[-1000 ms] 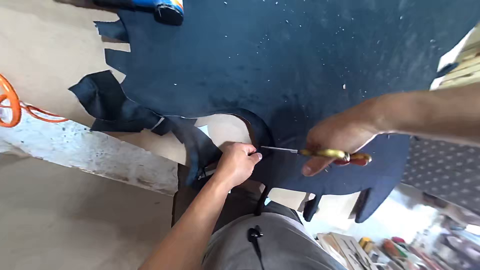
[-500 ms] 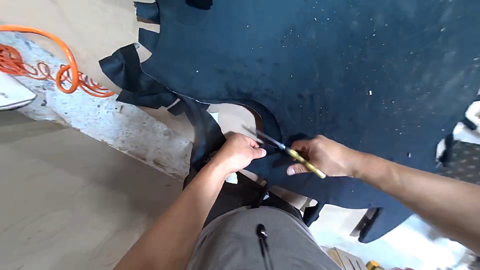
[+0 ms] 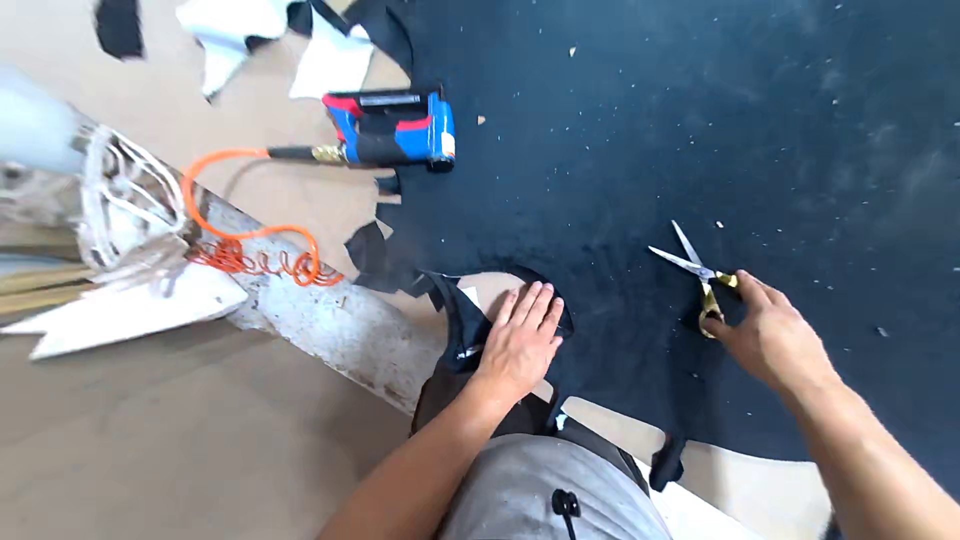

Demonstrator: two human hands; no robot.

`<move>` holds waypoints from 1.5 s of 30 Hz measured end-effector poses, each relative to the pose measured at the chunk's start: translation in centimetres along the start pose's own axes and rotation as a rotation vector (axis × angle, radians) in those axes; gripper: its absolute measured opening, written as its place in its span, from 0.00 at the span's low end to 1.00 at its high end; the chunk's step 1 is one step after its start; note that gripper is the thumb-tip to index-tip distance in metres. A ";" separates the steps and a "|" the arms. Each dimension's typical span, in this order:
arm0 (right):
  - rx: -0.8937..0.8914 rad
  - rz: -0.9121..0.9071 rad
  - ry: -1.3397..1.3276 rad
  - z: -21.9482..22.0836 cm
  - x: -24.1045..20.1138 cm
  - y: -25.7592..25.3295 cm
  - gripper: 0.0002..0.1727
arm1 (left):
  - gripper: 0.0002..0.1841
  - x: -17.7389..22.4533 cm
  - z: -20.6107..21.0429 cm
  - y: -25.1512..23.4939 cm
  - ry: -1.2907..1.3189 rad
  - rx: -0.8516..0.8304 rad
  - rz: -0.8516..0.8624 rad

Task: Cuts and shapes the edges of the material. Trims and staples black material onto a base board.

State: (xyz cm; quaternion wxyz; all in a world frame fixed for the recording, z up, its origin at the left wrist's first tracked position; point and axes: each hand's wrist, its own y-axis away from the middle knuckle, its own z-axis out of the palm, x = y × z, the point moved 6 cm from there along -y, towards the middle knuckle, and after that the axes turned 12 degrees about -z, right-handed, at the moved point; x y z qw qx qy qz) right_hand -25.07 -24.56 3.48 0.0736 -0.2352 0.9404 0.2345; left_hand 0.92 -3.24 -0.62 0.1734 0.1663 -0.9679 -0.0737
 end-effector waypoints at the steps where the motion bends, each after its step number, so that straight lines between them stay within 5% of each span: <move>1: 0.036 -0.017 -0.017 0.8 -0.6 0.6 0.46 | 0.34 -0.7 1.3 -0.3 -0.031 -0.079 0.016; 8: 0.235 -0.197 -0.111 7.2 -7.1 4.2 0.36 | 0.38 -2.2 1.1 -1.9 -0.049 -0.308 0.196; 11: 0.259 -0.304 -0.114 10.5 -11.8 4.9 0.33 | 0.30 -3.6 -1.8 -3.9 -0.027 -0.440 0.468; 13: 0.248 -0.298 -0.127 12.0 -14.4 5.7 0.33 | 0.23 -6.1 -5.7 -6.1 0.026 -0.299 0.502; 16: 0.255 -0.176 -0.188 13.2 -17.6 6.8 0.31 | 0.24 -14.7 -13.1 -11.6 -0.027 0.043 0.202; 18: 0.264 -0.087 -0.214 13.8 -20.0 7.4 0.30 | 0.33 -21.8 -15.4 -15.7 -0.096 -0.007 -0.043; 20: 0.279 -0.046 -0.209 14.0 -22.8 7.5 0.30 | 0.39 -26.5 -15.4 -18.2 -0.166 -0.063 -0.063; 25: 0.329 -0.107 -0.108 13.1 -28.2 0.6 0.36 | 0.42 -27.4 -16.2 -21.7 -0.199 -0.230 0.131; 28: 0.276 -0.175 -0.004 13.2 -29.8 -5.9 0.42 | 0.38 -27.7 -18.1 -20.8 -0.198 -0.166 0.156; 34: 0.302 -0.173 0.012 12.3 -32.2 -13.2 0.47 | 0.34 -33.3 -19.4 -17.3 -0.210 -0.052 -0.122; 39: 0.292 -0.438 -0.126 13.5 -39.8 -16.0 0.46 | 0.40 -38.0 -18.4 -15.6 -0.209 -0.012 -0.441; 45: 0.315 -0.492 -0.191 14.2 -41.4 -16.0 0.35 | 0.49 -40.7 -18.4 -16.8 -0.238 -0.084 -0.460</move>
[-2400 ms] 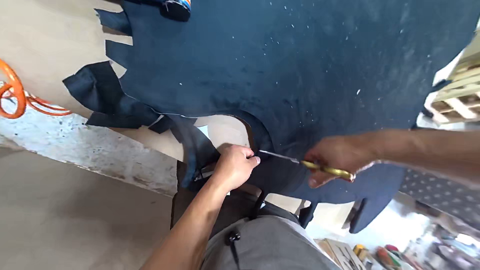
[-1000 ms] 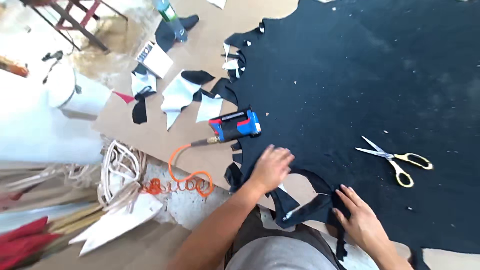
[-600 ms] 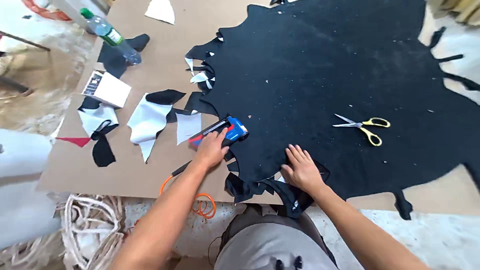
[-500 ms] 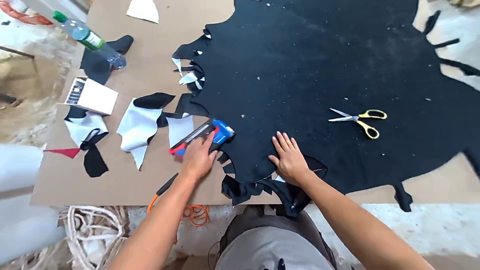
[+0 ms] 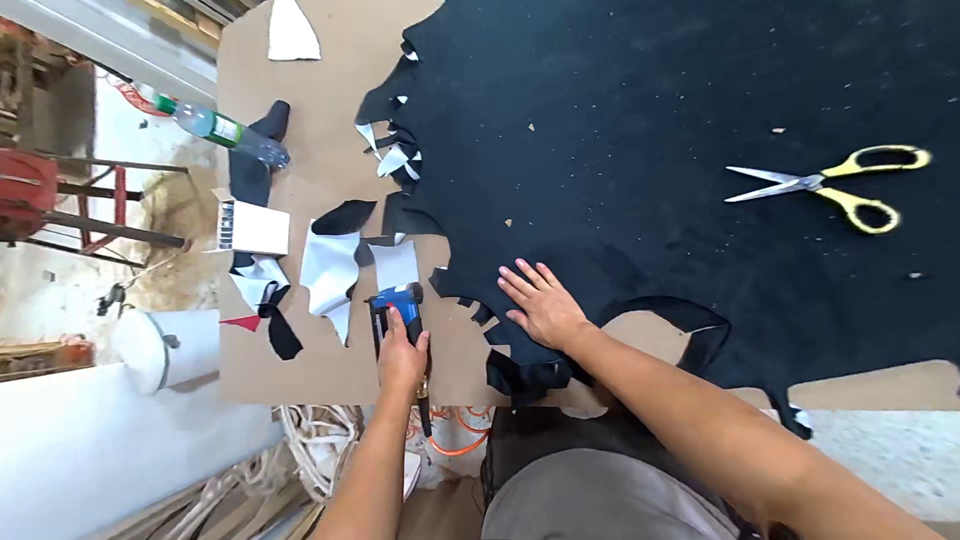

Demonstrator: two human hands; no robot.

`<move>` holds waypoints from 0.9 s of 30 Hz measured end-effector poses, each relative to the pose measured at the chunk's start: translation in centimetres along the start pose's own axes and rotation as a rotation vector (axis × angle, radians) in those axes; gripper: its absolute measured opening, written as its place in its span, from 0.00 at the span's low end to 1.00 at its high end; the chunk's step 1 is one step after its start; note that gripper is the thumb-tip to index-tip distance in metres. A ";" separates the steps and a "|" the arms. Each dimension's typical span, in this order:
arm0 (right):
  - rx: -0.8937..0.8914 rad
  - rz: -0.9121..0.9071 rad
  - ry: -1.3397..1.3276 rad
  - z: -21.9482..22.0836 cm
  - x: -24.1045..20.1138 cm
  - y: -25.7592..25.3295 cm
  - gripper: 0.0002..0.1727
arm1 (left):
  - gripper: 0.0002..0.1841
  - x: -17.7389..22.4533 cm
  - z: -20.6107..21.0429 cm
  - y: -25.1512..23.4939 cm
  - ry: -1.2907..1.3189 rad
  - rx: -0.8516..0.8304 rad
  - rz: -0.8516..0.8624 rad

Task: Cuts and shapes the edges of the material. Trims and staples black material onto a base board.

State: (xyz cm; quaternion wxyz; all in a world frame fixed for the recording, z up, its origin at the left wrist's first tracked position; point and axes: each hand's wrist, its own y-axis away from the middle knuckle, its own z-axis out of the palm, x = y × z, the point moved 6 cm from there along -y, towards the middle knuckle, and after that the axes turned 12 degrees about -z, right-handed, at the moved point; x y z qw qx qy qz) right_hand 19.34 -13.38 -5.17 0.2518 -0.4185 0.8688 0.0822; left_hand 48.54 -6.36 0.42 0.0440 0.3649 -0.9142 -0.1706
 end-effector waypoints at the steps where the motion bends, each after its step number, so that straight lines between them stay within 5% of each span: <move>1: 0.034 0.019 0.015 0.0 -0.2 0.2 0.32 | 0.53 0.0 -0.4 -0.7 -0.005 -0.028 0.016; 4: 0.063 0.086 0.063 0.4 -0.9 0.7 0.29 | 0.57 0.4 -1.4 -2.6 -0.144 -0.120 0.136; 11: 0.090 -0.027 0.096 0.3 -1.7 -0.6 0.28 | 0.43 -2.9 -3.0 -6.8 -0.411 -0.046 0.771; 15: 0.143 0.080 0.153 0.1 -2.2 -1.0 0.28 | 0.46 -3.2 -2.5 -8.0 -0.429 -0.063 0.776; 18: 0.170 0.169 0.137 0.3 -3.8 -2.0 0.29 | 0.51 -2.5 -4.1 -7.9 -0.297 -0.252 0.636; 21: 0.210 0.088 0.057 0.9 -4.7 -2.3 0.31 | 0.39 -0.5 -7.7 -6.1 -0.169 -0.361 0.522; 25: 0.297 0.069 -0.025 0.8 -4.1 -2.4 0.30 | 0.27 4.8 -12.7 -2.3 -0.387 -0.277 0.665; 27: 0.344 0.132 -0.195 -0.2 -3.6 -1.9 0.26 | 0.33 8.1 -13.2 0.6 -0.615 -0.189 0.815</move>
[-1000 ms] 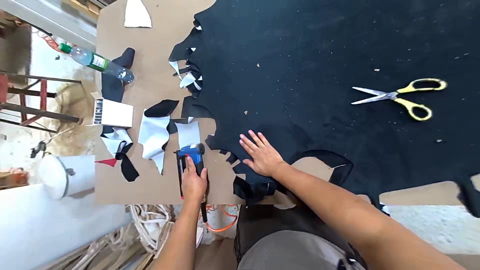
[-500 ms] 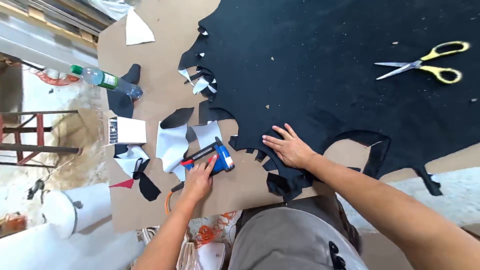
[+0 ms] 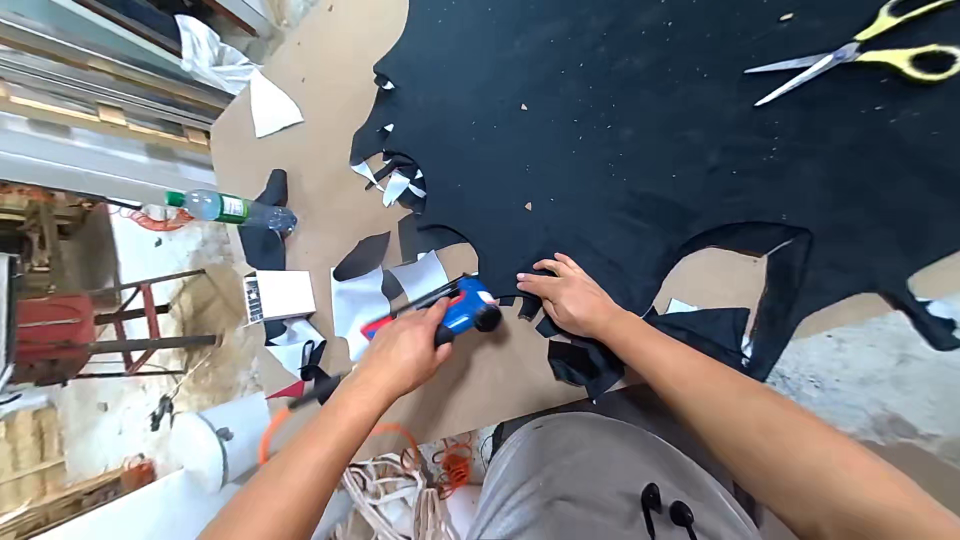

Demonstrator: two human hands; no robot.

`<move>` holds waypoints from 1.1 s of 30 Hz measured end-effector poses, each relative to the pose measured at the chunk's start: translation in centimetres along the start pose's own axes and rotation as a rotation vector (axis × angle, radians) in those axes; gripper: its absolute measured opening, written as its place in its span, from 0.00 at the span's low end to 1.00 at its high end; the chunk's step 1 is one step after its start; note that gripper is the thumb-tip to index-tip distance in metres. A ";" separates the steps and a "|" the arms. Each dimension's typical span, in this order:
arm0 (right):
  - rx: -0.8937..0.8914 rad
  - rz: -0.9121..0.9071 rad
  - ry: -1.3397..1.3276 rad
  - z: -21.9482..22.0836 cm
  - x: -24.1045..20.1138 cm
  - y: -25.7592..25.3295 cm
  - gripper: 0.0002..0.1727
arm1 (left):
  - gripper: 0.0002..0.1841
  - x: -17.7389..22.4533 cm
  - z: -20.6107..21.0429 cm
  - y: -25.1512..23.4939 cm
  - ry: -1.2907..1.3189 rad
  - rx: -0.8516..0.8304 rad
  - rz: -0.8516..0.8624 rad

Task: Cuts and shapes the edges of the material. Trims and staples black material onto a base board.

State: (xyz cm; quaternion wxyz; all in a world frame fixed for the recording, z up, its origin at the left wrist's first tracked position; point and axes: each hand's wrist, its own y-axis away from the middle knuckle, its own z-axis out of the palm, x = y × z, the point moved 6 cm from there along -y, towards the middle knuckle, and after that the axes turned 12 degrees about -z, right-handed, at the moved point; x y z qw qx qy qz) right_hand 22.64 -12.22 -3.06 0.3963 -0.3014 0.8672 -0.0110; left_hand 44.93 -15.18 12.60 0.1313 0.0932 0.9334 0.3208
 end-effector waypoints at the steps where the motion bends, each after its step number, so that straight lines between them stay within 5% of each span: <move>1: 0.024 0.076 -0.122 -0.7 -0.1 0.1 0.23 | 0.36 1.9 -0.6 0.0 -0.093 0.017 0.060; 3: 0.049 0.297 -0.358 -2.5 -1.1 0.7 0.26 | 0.39 5.3 -0.9 0.0 -0.174 0.066 0.175; 7: -0.043 0.752 -1.045 -1.7 -4.3 3.1 0.37 | 0.29 10.5 -1.0 1.8 -0.232 0.222 0.355; 9: 0.107 0.808 -1.359 -1.4 -4.7 3.2 0.32 | 0.24 11.4 -1.3 3.6 -0.104 0.373 0.360; 13: 0.189 0.735 -1.481 -2.6 -2.7 2.3 0.29 | 0.15 11.5 0.4 9.4 0.516 0.681 0.065; 17: 0.035 0.663 -1.616 -1.8 -4.1 1.9 0.30 | 0.41 12.6 7.3 7.6 1.630 0.281 -0.476; 18: -0.053 0.612 -1.601 -1.7 -4.7 1.7 0.29 | 0.41 13.2 7.6 6.4 1.894 0.326 -0.521; 20: -0.315 0.479 -1.275 -2.3 -4.3 1.0 0.27 | 0.27 14.2 7.4 4.7 2.171 0.478 -0.635; 22: -0.495 0.237 -0.657 -3.6 -2.2 -0.3 0.33 | 0.16 14.0 7.6 4.5 2.154 0.555 -0.827; 25: -0.319 -0.215 -0.113 -4.5 1.4 -2.0 0.27 | 0.15 12.8 7.7 4.5 1.842 0.614 -0.944; 28: -0.418 -0.433 0.025 -2.1 4.3 -0.9 0.31 | 0.15 12.5 7.1 3.7 1.614 0.706 -0.910; 33: -0.405 -0.511 -0.002 -1.8 4.9 -0.2 0.31 | 0.12 12.7 6.3 1.1 1.477 0.707 -0.964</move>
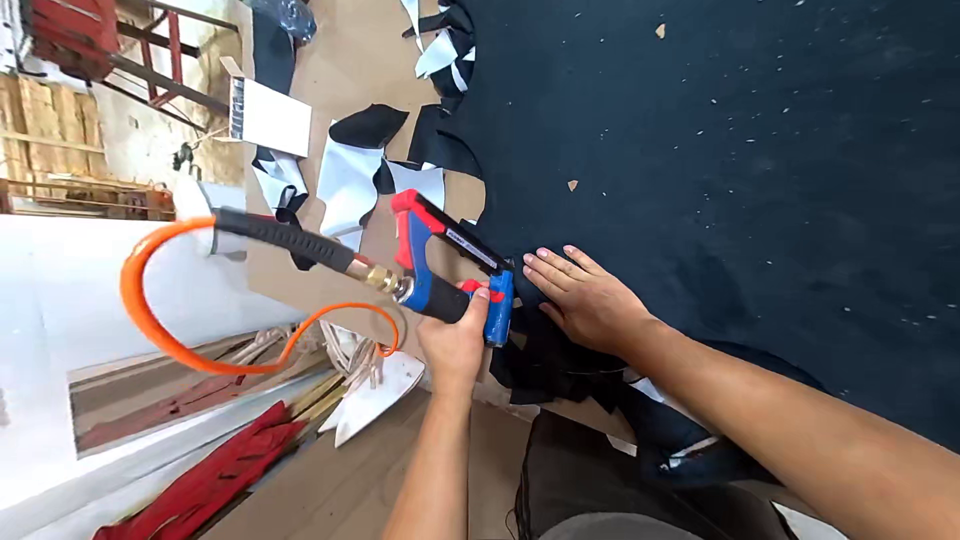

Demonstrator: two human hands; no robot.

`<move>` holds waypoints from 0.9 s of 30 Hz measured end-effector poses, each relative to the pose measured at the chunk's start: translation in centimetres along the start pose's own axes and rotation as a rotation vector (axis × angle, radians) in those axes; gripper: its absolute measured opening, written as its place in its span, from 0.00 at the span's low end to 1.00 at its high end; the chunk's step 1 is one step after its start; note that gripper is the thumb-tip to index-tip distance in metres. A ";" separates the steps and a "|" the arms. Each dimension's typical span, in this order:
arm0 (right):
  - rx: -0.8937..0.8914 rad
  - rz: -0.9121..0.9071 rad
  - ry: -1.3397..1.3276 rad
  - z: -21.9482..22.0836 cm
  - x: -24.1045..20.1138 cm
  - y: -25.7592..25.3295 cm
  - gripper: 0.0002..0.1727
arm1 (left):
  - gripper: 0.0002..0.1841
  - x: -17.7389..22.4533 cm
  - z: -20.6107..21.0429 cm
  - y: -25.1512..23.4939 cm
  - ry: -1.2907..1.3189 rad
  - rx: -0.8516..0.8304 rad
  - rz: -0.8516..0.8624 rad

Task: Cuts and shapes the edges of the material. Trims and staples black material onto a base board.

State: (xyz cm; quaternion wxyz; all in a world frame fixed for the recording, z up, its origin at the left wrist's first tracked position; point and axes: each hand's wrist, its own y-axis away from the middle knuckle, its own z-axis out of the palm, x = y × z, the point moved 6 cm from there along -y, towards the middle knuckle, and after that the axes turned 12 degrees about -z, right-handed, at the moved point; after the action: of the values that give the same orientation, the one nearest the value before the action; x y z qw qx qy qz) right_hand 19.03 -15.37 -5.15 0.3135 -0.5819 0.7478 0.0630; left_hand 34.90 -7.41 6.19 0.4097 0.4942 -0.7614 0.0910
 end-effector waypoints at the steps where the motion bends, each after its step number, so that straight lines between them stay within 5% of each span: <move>1: 0.000 0.008 0.002 0.0 0.1 0.0 0.31 | 0.12 0.2 0.2 -0.4 -0.047 0.013 -0.015; 9: -0.059 0.060 0.061 0.4 -0.1 -0.3 0.33 | 0.16 3.3 1.5 -0.8 -0.433 0.104 -0.035; 15: -0.090 0.069 0.085 0.4 -0.2 -0.1 0.34 | 0.21 3.5 1.7 -1.5 -0.181 0.243 0.192; 20: -0.102 0.072 0.092 0.6 -0.4 -0.2 0.35 | 0.18 1.0 1.2 -0.6 -0.013 0.283 0.168; 27: -0.126 0.076 0.120 0.7 -0.3 -0.1 0.35 | 0.17 1.5 3.2 1.3 -0.163 0.293 0.475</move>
State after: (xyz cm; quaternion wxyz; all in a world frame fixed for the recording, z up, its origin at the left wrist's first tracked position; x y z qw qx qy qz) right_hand 19.46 -14.83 -5.46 0.2282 -0.5745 0.7813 0.0867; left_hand 31.90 -9.54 5.53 0.2387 0.3616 -0.8648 0.2537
